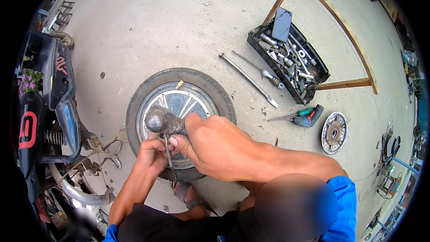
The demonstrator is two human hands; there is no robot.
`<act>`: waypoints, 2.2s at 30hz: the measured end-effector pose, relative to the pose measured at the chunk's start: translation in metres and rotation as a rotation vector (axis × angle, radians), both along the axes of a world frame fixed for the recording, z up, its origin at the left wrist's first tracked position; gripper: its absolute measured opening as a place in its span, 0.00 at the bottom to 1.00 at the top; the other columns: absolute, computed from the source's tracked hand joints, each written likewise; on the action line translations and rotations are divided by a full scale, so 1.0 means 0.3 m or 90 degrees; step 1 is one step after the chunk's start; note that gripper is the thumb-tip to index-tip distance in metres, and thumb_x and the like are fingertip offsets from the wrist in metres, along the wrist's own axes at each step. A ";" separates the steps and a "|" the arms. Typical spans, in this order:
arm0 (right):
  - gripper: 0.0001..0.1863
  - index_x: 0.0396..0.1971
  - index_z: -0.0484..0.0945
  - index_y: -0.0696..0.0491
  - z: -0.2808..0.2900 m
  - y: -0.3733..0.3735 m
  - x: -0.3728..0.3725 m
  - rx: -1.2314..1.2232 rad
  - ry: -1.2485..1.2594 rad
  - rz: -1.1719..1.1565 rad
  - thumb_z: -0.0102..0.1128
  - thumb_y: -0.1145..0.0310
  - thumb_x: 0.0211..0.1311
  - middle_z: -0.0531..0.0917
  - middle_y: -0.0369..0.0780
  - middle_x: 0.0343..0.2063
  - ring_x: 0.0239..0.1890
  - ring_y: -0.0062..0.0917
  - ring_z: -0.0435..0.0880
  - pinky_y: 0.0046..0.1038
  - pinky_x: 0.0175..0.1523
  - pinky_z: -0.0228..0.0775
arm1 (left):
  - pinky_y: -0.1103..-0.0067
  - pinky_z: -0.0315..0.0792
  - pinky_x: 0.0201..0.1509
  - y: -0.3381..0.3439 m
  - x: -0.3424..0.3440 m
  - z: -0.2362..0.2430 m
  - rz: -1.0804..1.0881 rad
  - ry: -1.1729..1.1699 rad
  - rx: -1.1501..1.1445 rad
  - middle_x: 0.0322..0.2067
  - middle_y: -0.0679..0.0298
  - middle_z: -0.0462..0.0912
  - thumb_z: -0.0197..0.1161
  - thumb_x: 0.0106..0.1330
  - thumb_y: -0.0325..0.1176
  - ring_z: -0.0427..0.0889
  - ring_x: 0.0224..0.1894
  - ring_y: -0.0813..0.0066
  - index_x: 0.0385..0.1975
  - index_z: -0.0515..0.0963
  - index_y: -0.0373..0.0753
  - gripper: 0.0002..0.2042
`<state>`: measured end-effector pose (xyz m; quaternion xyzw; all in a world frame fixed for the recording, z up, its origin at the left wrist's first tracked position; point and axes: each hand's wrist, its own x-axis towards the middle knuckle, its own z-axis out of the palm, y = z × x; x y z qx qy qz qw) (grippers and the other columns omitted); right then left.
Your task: The person removes a motorcycle wheel hub from a tire using a hammer and a metal rod. They then flip the tire over and reinsert the hub into the tire, tapping it into place with the hammer.
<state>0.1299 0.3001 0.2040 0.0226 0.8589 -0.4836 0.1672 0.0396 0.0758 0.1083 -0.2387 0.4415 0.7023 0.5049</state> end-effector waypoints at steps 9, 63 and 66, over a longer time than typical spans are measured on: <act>0.29 0.28 0.70 0.64 -0.194 0.120 0.190 -0.064 0.005 -0.200 0.53 0.49 0.76 0.72 0.54 0.12 0.16 0.50 0.77 0.46 0.25 0.67 | 0.70 0.79 0.45 -0.103 -0.046 0.027 -0.003 0.067 -0.017 0.58 0.52 0.76 0.50 0.39 0.20 0.84 0.51 0.54 0.70 0.64 0.50 0.46; 0.18 0.38 0.68 0.63 -0.806 0.059 0.738 0.257 -0.302 -0.419 0.63 0.63 0.66 0.83 0.60 0.36 0.38 0.57 0.83 0.51 0.43 0.76 | 0.63 0.86 0.55 -0.300 -0.401 -0.170 0.225 -0.094 0.167 0.66 0.37 0.65 0.51 0.51 0.25 0.60 0.72 0.39 0.65 0.65 0.25 0.35; 0.19 0.38 0.67 0.63 -0.832 0.059 0.761 0.229 -0.286 -0.432 0.64 0.64 0.65 0.82 0.60 0.34 0.37 0.58 0.82 0.52 0.43 0.74 | 0.65 0.86 0.53 -0.300 -0.412 -0.177 0.219 -0.076 0.141 0.65 0.40 0.67 0.54 0.59 0.32 0.65 0.66 0.45 0.65 0.67 0.27 0.31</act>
